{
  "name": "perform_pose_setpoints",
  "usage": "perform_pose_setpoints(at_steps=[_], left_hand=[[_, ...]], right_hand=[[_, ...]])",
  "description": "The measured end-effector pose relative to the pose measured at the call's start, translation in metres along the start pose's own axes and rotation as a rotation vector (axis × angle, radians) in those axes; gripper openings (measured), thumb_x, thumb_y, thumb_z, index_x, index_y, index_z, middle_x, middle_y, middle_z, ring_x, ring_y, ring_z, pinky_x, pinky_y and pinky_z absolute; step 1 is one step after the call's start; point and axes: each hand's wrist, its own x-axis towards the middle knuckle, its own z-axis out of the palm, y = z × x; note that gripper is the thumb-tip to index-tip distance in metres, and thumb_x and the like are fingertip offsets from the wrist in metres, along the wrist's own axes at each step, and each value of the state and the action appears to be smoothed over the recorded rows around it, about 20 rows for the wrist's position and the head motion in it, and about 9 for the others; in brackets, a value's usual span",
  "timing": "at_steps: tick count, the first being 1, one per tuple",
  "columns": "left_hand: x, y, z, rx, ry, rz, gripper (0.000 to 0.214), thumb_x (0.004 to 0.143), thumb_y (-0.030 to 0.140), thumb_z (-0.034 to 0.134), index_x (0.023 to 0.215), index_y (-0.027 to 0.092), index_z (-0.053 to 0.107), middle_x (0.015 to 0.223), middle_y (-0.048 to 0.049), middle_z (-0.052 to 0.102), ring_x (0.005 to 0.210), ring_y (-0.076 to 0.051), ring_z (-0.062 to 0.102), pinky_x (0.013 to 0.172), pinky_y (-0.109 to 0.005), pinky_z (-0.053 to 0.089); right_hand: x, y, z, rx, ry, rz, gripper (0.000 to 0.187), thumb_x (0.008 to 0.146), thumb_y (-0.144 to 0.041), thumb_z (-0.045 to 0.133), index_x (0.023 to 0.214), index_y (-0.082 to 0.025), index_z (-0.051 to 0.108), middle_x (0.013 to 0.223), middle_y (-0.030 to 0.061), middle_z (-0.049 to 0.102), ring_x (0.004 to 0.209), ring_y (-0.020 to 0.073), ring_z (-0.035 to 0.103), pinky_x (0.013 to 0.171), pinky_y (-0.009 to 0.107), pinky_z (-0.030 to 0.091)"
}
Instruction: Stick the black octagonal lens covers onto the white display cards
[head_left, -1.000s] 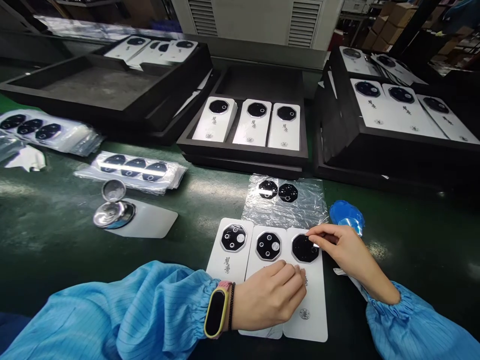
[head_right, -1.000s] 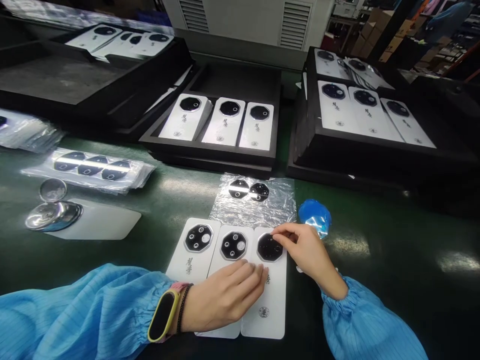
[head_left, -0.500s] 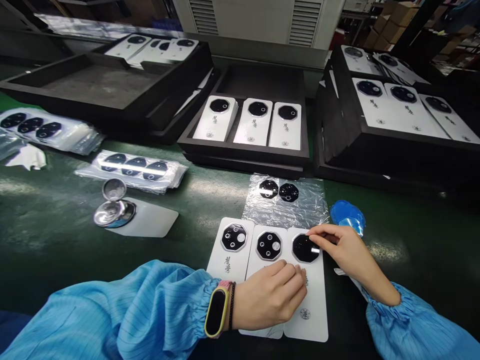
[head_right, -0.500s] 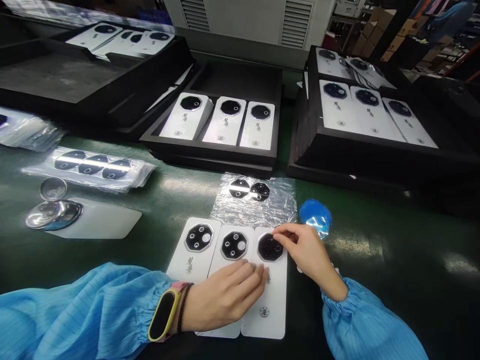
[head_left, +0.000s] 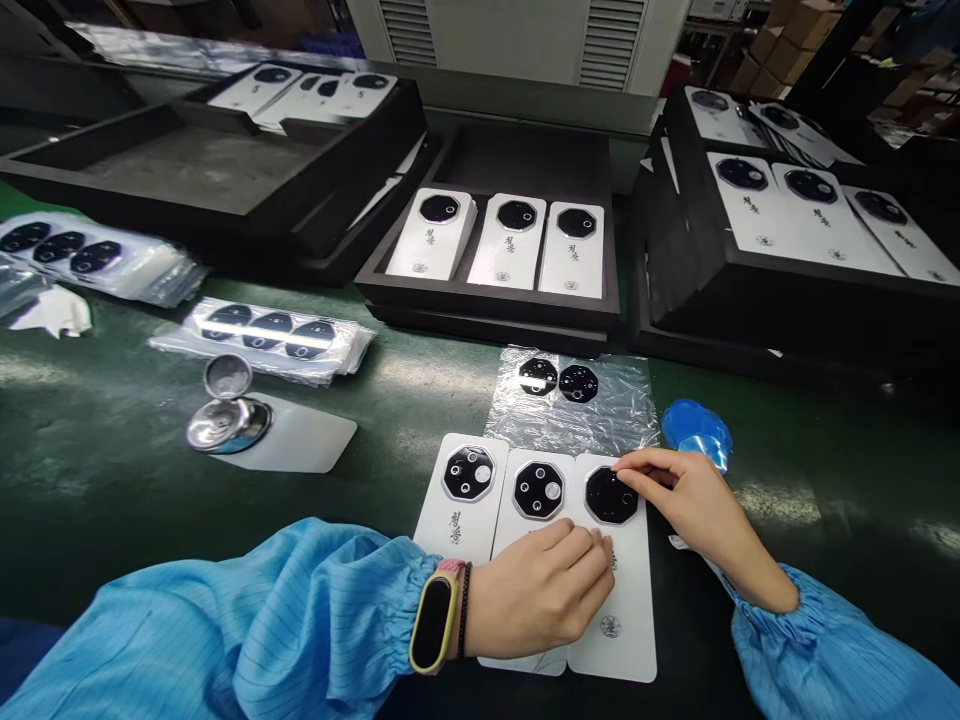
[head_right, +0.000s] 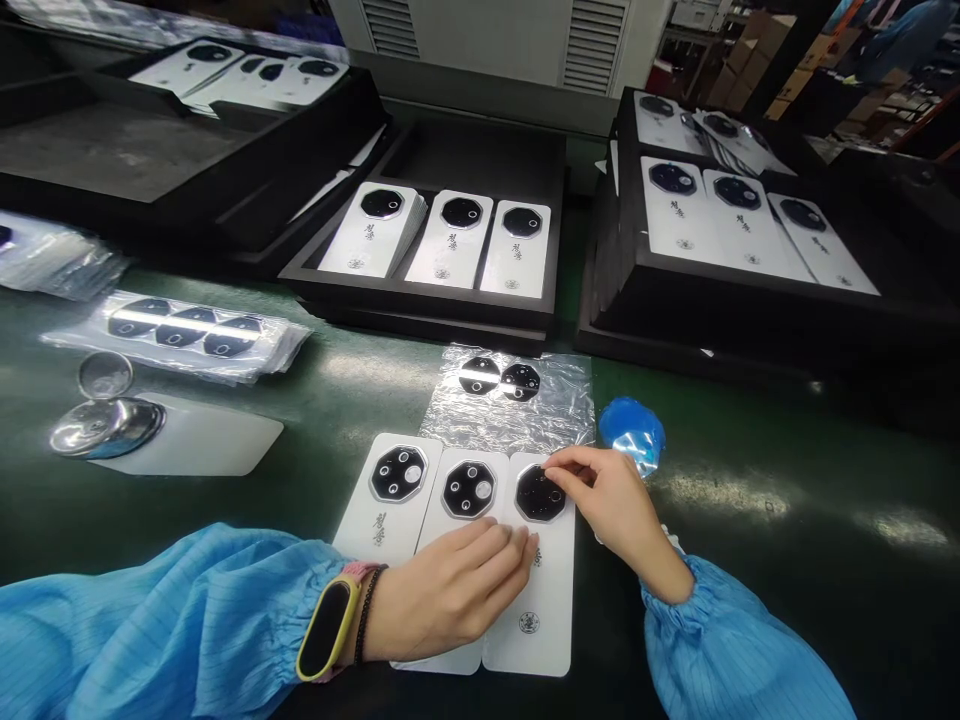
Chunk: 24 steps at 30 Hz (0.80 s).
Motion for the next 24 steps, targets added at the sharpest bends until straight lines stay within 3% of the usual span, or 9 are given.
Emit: perform_pose_setpoints(at_steps=[5, 11, 24], left_hand=[[0.0, -0.001, -0.001, -0.005, -0.003, 0.002, 0.024, 0.086, 0.006, 0.043, 0.099, 0.0, 0.062, 0.084, -0.0119, 0.061, 0.069, -0.018, 0.055, 0.064, -0.031, 0.045], [-0.001, -0.001, -0.003, 0.013, -0.012, 0.024, 0.026, 0.083, 0.006, 0.043, 0.095, 0.001, 0.065, 0.103, -0.019, 0.064, 0.065, -0.018, 0.054, 0.06, -0.031, 0.044], [0.001, -0.001, -0.004, 0.041, -0.003, 0.03, 0.025, 0.085, 0.007, 0.044, 0.095, 0.001, 0.066, 0.101, -0.0191, 0.066, 0.066, -0.018, 0.056, 0.06, -0.03, 0.045]], right_hand=[[-0.001, 0.0, 0.001, 0.0, 0.023, -0.017, 0.019, 0.071, -0.034, 0.055, 0.07, -0.024, 0.072, 0.069, 0.0027, 0.072, 0.064, 0.0214, 0.066, 0.059, 0.033, 0.052], [-0.002, 0.0, 0.003, -0.031, 0.08, -0.058, 0.02, 0.071, -0.033, 0.055, 0.069, -0.024, 0.072, 0.075, 0.0033, 0.074, 0.069, 0.0226, 0.067, 0.064, 0.034, 0.053], [-0.001, 0.01, 0.006, -0.133, 0.136, -0.26, 0.019, 0.077, -0.019, 0.056, 0.069, -0.022, 0.073, 0.073, 0.0026, 0.071, 0.066, 0.018, 0.065, 0.061, 0.029, 0.054]])
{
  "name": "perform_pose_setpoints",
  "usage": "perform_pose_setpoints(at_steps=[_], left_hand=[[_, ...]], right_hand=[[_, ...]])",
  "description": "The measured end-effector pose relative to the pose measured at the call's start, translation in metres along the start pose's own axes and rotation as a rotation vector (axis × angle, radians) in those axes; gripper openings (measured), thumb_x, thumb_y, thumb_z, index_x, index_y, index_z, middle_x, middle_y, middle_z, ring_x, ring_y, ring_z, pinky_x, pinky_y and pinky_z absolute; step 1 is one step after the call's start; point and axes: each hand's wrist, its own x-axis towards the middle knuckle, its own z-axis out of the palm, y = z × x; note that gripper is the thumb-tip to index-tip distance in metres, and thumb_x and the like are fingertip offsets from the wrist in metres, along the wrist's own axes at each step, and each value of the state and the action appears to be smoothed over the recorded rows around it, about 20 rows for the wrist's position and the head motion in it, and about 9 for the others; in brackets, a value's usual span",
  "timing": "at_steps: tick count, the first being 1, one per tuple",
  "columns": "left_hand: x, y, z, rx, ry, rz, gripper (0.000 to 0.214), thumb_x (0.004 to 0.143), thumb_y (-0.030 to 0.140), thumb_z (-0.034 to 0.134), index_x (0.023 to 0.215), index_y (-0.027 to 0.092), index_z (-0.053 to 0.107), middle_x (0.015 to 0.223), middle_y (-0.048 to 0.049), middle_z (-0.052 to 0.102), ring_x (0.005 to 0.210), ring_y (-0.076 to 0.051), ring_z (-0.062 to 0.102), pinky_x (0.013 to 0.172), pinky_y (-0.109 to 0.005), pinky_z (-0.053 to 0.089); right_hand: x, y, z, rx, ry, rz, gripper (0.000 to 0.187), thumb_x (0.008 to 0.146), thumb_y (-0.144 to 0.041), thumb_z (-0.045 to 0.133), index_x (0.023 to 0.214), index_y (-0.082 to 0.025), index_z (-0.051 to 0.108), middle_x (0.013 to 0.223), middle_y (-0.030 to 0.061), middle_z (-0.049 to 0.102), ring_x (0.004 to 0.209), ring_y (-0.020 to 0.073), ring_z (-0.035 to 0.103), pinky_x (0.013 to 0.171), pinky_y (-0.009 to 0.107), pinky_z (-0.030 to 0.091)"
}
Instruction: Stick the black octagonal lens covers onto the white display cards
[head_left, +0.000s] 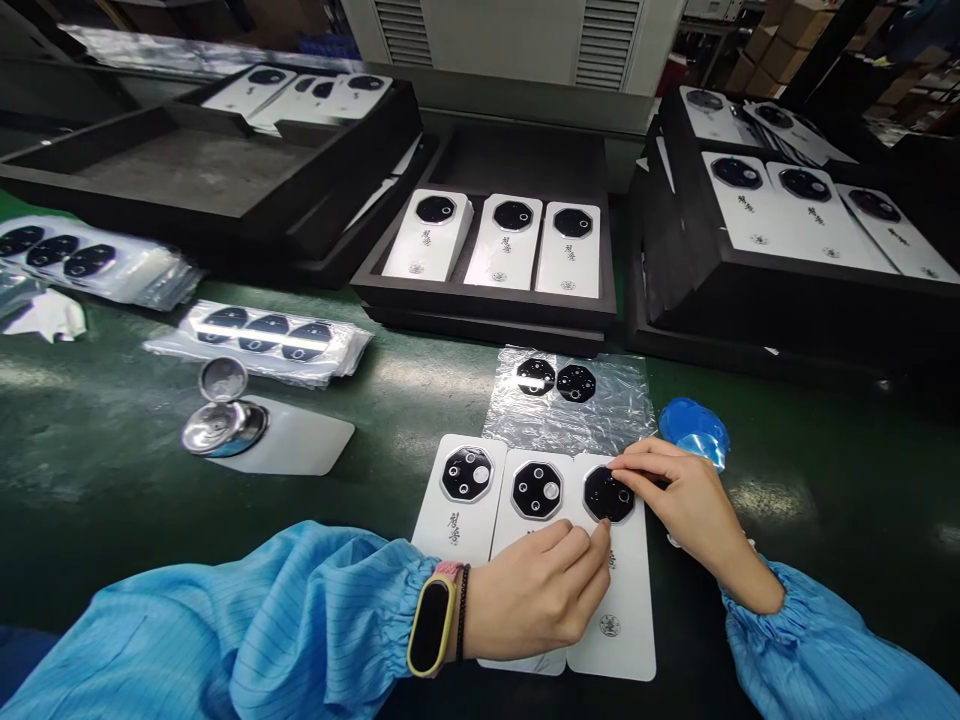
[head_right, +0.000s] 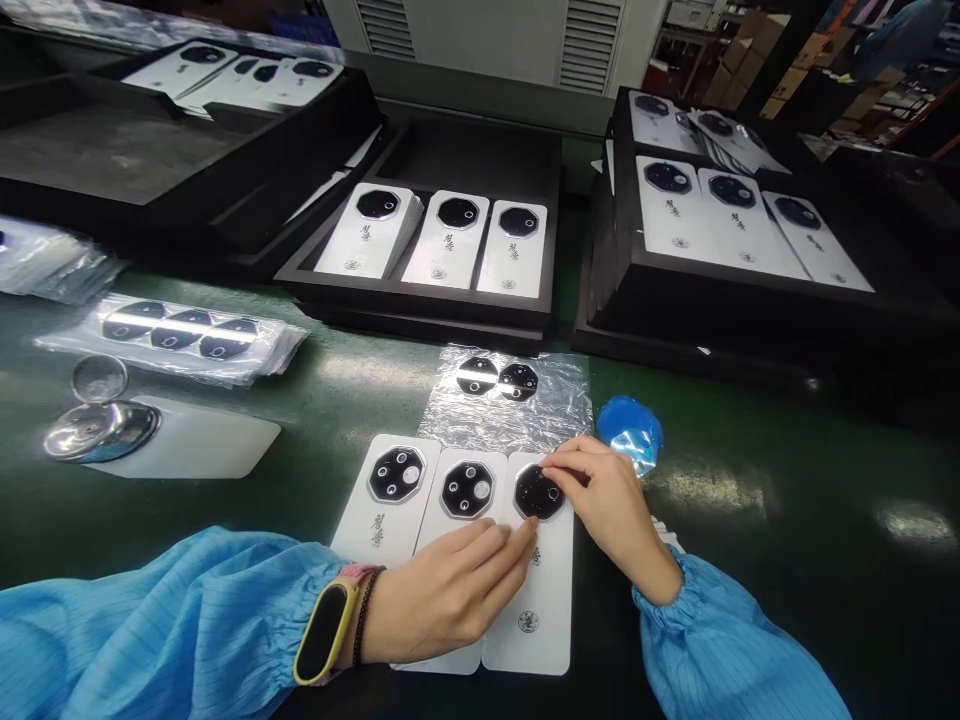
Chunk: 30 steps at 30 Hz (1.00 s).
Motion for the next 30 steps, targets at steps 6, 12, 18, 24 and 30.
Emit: perform_pose_setpoints(at_steps=[6, 12, 18, 24, 30], left_hand=[[0.001, -0.001, -0.002, -0.003, 0.004, -0.002, 0.027, 0.087, 0.006, 0.041, 0.095, 0.001, 0.066, 0.101, -0.0188, 0.067, 0.067, -0.019, 0.057, 0.062, -0.03, 0.046], [0.002, -0.001, -0.001, -0.006, 0.03, -0.013, 0.028, 0.086, 0.004, 0.04, 0.093, 0.001, 0.066, 0.099, -0.0189, 0.068, 0.065, -0.018, 0.056, 0.06, -0.029, 0.046], [0.0, -0.001, 0.0, -0.01, 0.023, -0.016, 0.028, 0.086, 0.004, 0.039, 0.093, 0.001, 0.066, 0.098, -0.0185, 0.068, 0.065, -0.018, 0.056, 0.06, -0.029, 0.046], [0.0, -0.001, 0.0, -0.022, 0.023, -0.014, 0.027, 0.086, 0.005, 0.04, 0.095, 0.0, 0.066, 0.098, -0.0188, 0.067, 0.066, -0.018, 0.056, 0.061, -0.029, 0.046], [0.0, 0.0, 0.001, -0.014, 0.037, -0.023, 0.026, 0.085, 0.005, 0.042, 0.094, 0.001, 0.066, 0.097, -0.0184, 0.068, 0.066, -0.018, 0.056, 0.061, -0.028, 0.046]], right_hand=[[0.0, 0.001, 0.0, -0.129, 0.024, -0.159, 0.019, 0.079, -0.01, 0.057, 0.072, -0.018, 0.072, 0.071, 0.0024, 0.069, 0.063, 0.0158, 0.064, 0.056, 0.025, 0.054], [-0.003, -0.004, -0.001, -0.249, 0.047, -0.339, 0.024, 0.083, -0.006, 0.05, 0.075, -0.017, 0.07, 0.068, 0.0027, 0.067, 0.063, 0.0161, 0.061, 0.055, 0.025, 0.054], [-0.007, -0.004, 0.003, -0.314, 0.068, -0.414, 0.023, 0.086, -0.006, 0.046, 0.079, -0.013, 0.068, 0.071, 0.0057, 0.066, 0.068, 0.0171, 0.06, 0.058, 0.026, 0.054], [-0.008, -0.005, 0.003, -0.409, 0.053, -0.483, 0.025, 0.086, -0.004, 0.043, 0.08, -0.013, 0.065, 0.074, 0.0071, 0.065, 0.072, 0.0182, 0.059, 0.06, 0.027, 0.053], [-0.01, -0.013, 0.007, -0.671, 0.063, -0.617, 0.033, 0.075, 0.007, 0.038, 0.067, -0.012, 0.063, 0.068, 0.0067, 0.064, 0.068, 0.0194, 0.057, 0.052, 0.028, 0.046]])
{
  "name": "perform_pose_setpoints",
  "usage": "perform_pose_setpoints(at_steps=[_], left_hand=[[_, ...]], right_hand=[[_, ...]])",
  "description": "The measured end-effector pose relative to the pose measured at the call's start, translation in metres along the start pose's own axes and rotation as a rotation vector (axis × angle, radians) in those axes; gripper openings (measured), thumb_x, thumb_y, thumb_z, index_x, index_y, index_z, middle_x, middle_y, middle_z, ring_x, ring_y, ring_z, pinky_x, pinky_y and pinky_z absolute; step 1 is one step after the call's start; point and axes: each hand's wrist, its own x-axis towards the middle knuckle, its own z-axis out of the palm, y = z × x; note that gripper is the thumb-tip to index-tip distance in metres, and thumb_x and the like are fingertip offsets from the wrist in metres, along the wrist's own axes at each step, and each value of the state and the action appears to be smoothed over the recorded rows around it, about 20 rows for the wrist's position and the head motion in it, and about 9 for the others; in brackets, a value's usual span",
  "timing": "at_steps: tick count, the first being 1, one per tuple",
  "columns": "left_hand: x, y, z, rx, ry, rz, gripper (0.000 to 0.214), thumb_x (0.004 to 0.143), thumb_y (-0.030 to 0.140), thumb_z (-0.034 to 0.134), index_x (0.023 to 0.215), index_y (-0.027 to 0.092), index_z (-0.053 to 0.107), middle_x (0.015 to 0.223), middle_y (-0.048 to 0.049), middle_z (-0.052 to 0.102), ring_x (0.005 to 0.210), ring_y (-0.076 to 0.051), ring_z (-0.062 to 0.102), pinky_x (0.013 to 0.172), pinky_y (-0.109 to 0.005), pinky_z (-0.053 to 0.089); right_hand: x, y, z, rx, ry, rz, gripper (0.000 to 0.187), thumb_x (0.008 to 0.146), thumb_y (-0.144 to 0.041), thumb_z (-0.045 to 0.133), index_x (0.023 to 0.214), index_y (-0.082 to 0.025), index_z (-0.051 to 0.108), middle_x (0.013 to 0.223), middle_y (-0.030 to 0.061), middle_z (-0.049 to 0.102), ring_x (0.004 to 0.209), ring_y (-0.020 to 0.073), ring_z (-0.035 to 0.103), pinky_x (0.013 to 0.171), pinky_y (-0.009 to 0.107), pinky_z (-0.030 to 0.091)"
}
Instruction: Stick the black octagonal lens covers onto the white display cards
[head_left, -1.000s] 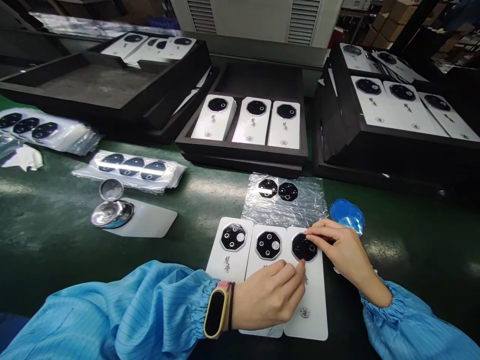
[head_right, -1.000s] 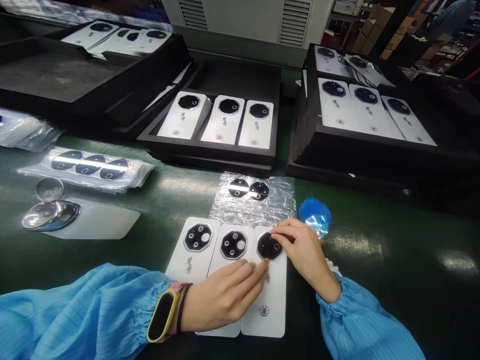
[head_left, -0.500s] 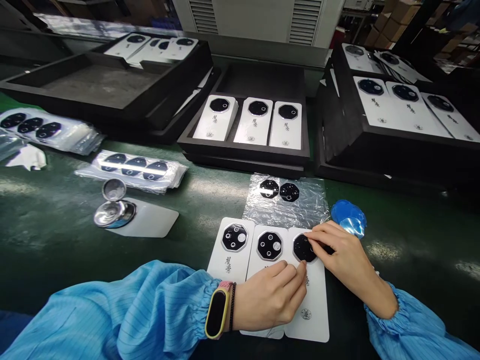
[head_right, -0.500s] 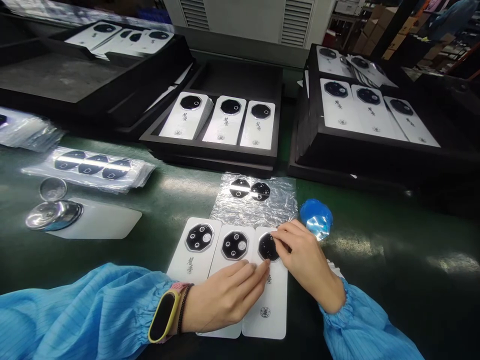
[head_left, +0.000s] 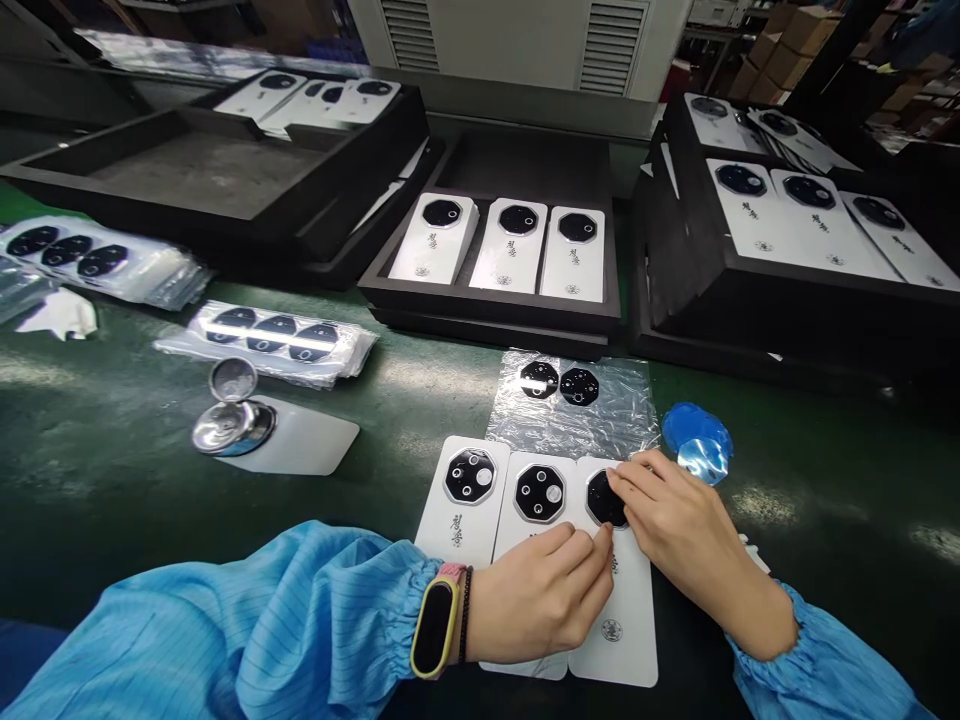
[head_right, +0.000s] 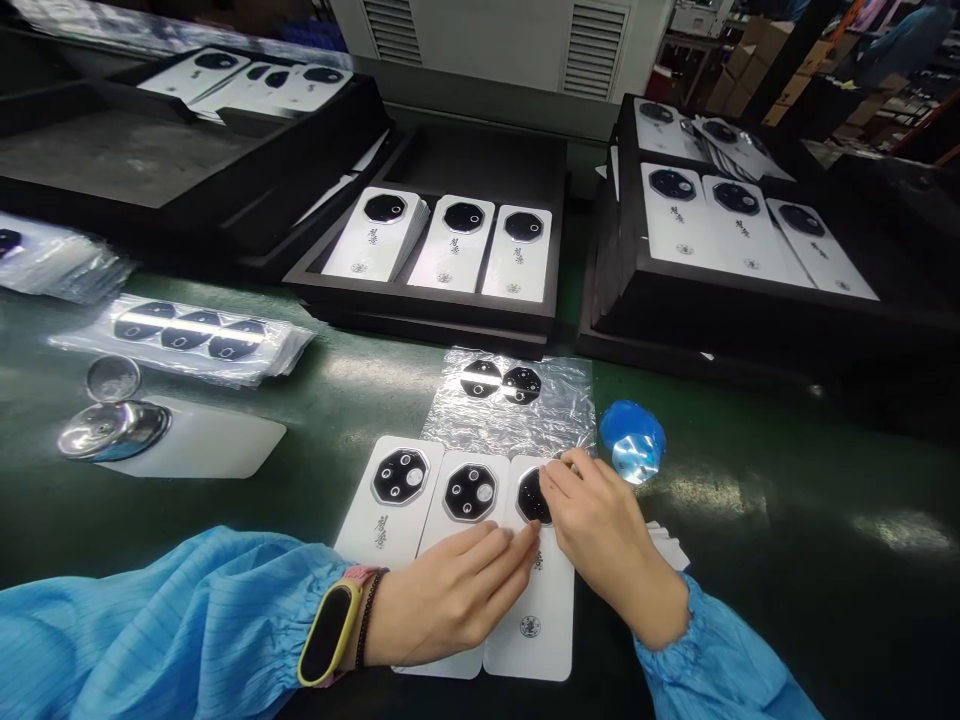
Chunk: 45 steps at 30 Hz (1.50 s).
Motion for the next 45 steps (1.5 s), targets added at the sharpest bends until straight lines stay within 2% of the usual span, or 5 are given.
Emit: perform_pose_setpoints(at_steps=[9, 20, 31, 39, 45], left_hand=[[0.0, 0.002, 0.0, 0.014, 0.019, -0.011, 0.028, 0.086, 0.004, 0.039, 0.091, 0.001, 0.066, 0.098, -0.0184, 0.068, 0.065, -0.019, 0.056, 0.058, -0.028, 0.044], [-0.001, 0.003, 0.0, 0.02, -0.001, -0.005, 0.022, 0.085, 0.006, 0.044, 0.093, 0.001, 0.064, 0.1, -0.0194, 0.066, 0.068, -0.018, 0.056, 0.06, -0.029, 0.043], [-0.001, 0.002, 0.0, -0.012, -0.019, 0.003, 0.029, 0.086, 0.004, 0.039, 0.1, -0.003, 0.063, 0.093, -0.0163, 0.067, 0.068, -0.019, 0.057, 0.061, -0.031, 0.046], [-0.002, 0.003, 0.002, 0.002, -0.004, 0.004, 0.026, 0.085, 0.005, 0.042, 0.101, -0.002, 0.062, 0.091, -0.0151, 0.065, 0.069, -0.019, 0.056, 0.064, -0.032, 0.047], [0.003, -0.001, -0.003, -0.116, 0.083, -0.053, 0.024, 0.086, 0.004, 0.039, 0.102, 0.002, 0.057, 0.091, -0.0106, 0.06, 0.079, -0.02, 0.054, 0.073, -0.033, 0.045]], right_hand=[[-0.005, 0.007, -0.004, 0.0, 0.013, 0.037, 0.036, 0.07, 0.011, 0.039, 0.076, -0.012, 0.067, 0.071, 0.0045, 0.065, 0.071, 0.018, 0.055, 0.058, 0.027, 0.044], [-0.008, 0.001, -0.008, -0.082, -0.068, -0.013, 0.037, 0.066, 0.012, 0.037, 0.051, -0.017, 0.055, 0.057, 0.0046, 0.054, 0.061, 0.0184, 0.048, 0.049, 0.03, 0.039], [-0.019, 0.017, -0.01, 0.061, 0.015, 0.31, 0.035, 0.078, -0.001, 0.036, 0.082, -0.016, 0.067, 0.075, 0.0073, 0.064, 0.071, 0.0206, 0.059, 0.054, 0.032, 0.051], [-0.013, 0.016, -0.012, 0.326, 0.003, 0.479, 0.019, 0.081, -0.014, 0.043, 0.076, -0.021, 0.06, 0.076, 0.0052, 0.064, 0.071, 0.0201, 0.061, 0.059, 0.033, 0.053], [-0.008, 0.019, -0.023, 0.947, -0.172, 0.793, 0.014, 0.079, -0.036, 0.051, 0.075, -0.023, 0.048, 0.057, -0.0036, 0.056, 0.049, 0.0133, 0.054, 0.046, 0.026, 0.049]])
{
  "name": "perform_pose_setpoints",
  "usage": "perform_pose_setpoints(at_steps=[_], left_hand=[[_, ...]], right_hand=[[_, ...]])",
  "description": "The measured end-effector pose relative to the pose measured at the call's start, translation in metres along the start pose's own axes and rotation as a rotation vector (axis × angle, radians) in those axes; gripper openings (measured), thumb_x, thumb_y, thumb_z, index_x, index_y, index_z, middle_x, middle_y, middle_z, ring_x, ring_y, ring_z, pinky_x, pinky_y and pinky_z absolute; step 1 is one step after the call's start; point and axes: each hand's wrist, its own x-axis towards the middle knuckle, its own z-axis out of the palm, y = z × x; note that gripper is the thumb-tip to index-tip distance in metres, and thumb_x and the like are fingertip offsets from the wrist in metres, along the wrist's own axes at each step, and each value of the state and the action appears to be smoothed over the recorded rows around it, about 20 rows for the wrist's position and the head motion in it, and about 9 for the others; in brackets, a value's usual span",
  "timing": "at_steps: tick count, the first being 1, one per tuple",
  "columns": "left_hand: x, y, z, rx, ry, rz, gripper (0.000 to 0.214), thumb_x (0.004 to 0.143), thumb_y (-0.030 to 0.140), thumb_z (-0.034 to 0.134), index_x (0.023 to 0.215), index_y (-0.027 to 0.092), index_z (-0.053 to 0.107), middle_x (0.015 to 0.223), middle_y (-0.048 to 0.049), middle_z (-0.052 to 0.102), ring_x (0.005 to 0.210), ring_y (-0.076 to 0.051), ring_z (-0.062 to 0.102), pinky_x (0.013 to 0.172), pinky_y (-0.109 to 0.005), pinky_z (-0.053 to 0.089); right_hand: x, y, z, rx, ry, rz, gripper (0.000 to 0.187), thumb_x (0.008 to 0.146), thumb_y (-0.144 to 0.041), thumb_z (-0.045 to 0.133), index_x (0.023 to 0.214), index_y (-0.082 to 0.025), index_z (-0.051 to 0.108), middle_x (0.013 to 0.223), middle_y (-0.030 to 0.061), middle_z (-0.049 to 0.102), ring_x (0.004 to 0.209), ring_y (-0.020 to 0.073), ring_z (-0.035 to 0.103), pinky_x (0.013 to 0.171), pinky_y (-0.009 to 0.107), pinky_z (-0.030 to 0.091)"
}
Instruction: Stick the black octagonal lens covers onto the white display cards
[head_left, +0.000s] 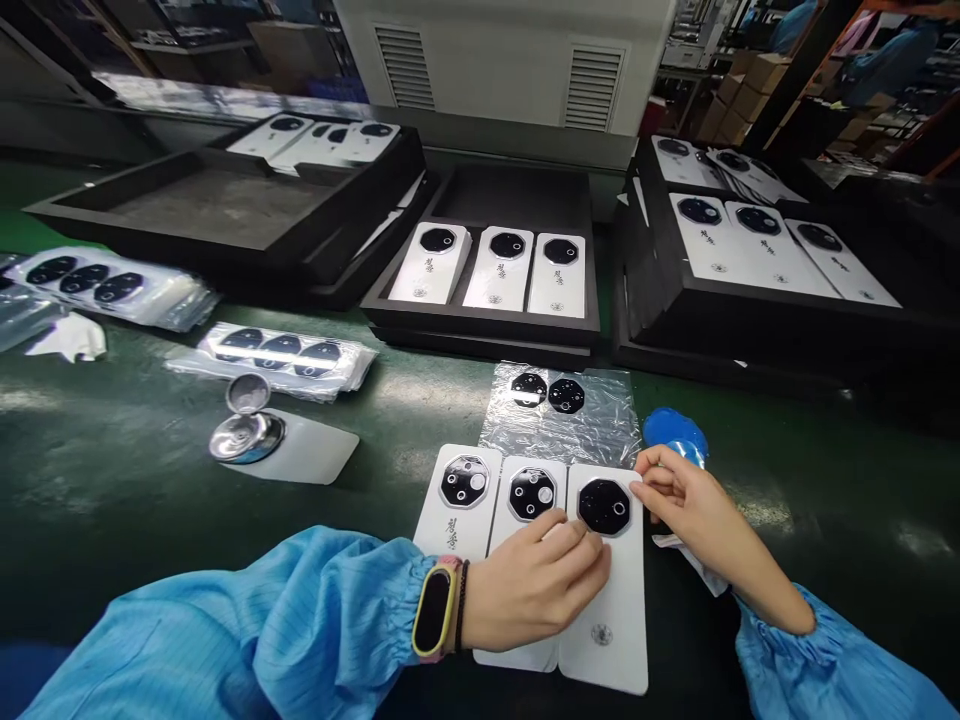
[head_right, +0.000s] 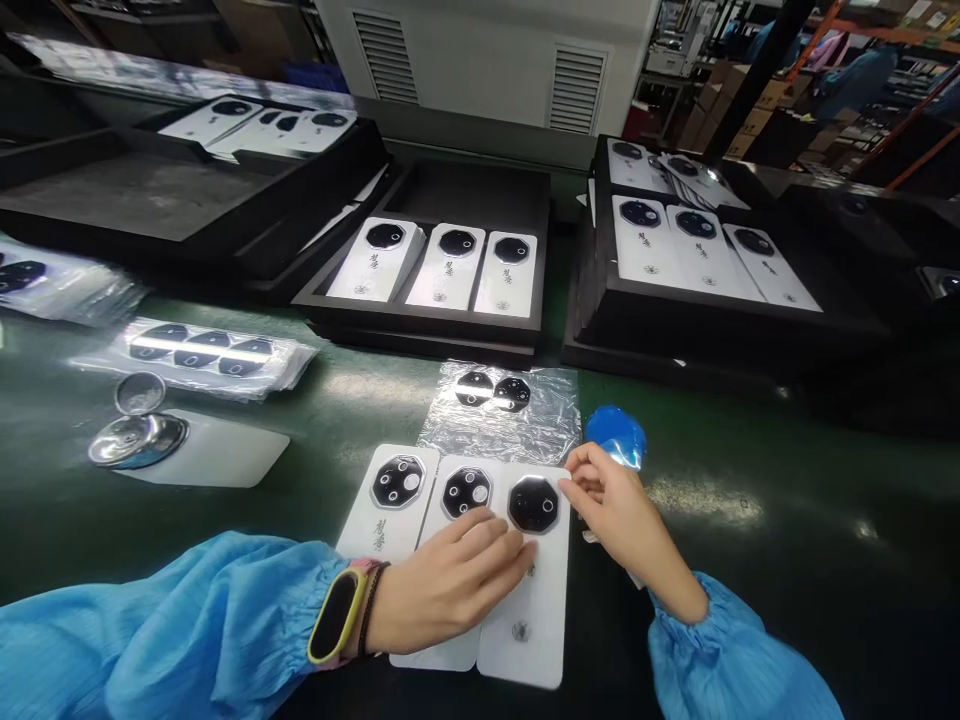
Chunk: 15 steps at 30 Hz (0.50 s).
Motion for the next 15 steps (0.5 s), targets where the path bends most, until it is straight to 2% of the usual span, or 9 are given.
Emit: perform_pose_setpoints(at_steps=[2, 5, 7, 8, 10, 11, 15], left_hand=[[0.006, -0.006, -0.008, -0.147, 0.089, -0.135, 0.018, 0.089, 0.007, 0.039, 0.1, 0.006, 0.053, 0.085, -0.0079, 0.058, 0.074, -0.017, 0.051, 0.066, -0.03, 0.044], [0.017, -0.02, -0.024, -0.501, 0.165, -0.466, 0.014, 0.093, 0.024, 0.039, 0.093, 0.013, 0.046, 0.077, -0.0039, 0.053, 0.067, -0.014, 0.047, 0.057, -0.025, 0.042], [0.023, -0.028, -0.034, -0.823, 0.07, -0.658, 0.024, 0.095, 0.033, 0.03, 0.084, 0.016, 0.043, 0.066, 0.0016, 0.046, 0.056, -0.011, 0.042, 0.052, -0.023, 0.039], [0.025, -0.032, -0.039, -0.972, -0.011, -0.691, 0.03, 0.095, 0.034, 0.024, 0.078, 0.017, 0.042, 0.06, 0.0037, 0.041, 0.052, -0.01, 0.038, 0.051, -0.022, 0.037], [0.027, -0.034, -0.046, -1.185, -0.16, -0.651, 0.037, 0.094, 0.033, 0.019, 0.066, 0.018, 0.038, 0.054, 0.0051, 0.035, 0.047, -0.008, 0.033, 0.05, -0.021, 0.035], [0.027, -0.033, -0.048, -1.227, -0.196, -0.609, 0.038, 0.093, 0.033, 0.021, 0.064, 0.018, 0.037, 0.053, 0.0049, 0.035, 0.047, -0.008, 0.033, 0.05, -0.021, 0.035], [0.025, -0.023, -0.053, -1.233, -0.21, -0.496, 0.021, 0.084, 0.029, 0.037, 0.078, 0.015, 0.051, 0.055, 0.0036, 0.042, 0.048, -0.009, 0.042, 0.047, -0.02, 0.036]], right_hand=[[-0.003, -0.004, -0.004, 0.098, -0.024, 0.04, 0.019, 0.077, -0.041, 0.055, 0.075, -0.023, 0.048, 0.053, -0.0049, 0.055, 0.048, 0.0127, 0.054, 0.046, 0.025, 0.048], [-0.01, -0.009, -0.008, 0.184, 0.085, 0.007, 0.027, 0.075, -0.046, 0.063, 0.076, -0.021, 0.052, 0.058, -0.0019, 0.06, 0.052, 0.0134, 0.058, 0.048, 0.024, 0.049], [-0.015, -0.01, -0.008, 0.241, 0.153, -0.007, 0.031, 0.075, -0.05, 0.065, 0.077, -0.021, 0.055, 0.059, -0.0006, 0.062, 0.052, 0.0141, 0.059, 0.048, 0.024, 0.05], [-0.017, -0.01, -0.007, 0.265, 0.176, -0.01, 0.033, 0.074, -0.052, 0.066, 0.079, -0.02, 0.056, 0.059, -0.0004, 0.062, 0.05, 0.0142, 0.059, 0.048, 0.025, 0.051], [-0.02, -0.008, -0.004, 0.302, 0.197, -0.017, 0.036, 0.071, -0.054, 0.069, 0.081, -0.02, 0.059, 0.062, 0.0005, 0.064, 0.049, 0.0145, 0.06, 0.047, 0.025, 0.052], [-0.021, -0.007, -0.002, 0.316, 0.195, -0.021, 0.037, 0.07, -0.054, 0.07, 0.082, -0.02, 0.06, 0.064, 0.0013, 0.065, 0.049, 0.0146, 0.061, 0.047, 0.025, 0.052], [-0.026, -0.006, 0.002, 0.313, 0.194, -0.061, 0.035, 0.071, -0.052, 0.071, 0.088, -0.022, 0.062, 0.062, 0.0017, 0.068, 0.05, 0.0164, 0.063, 0.045, 0.025, 0.053]])
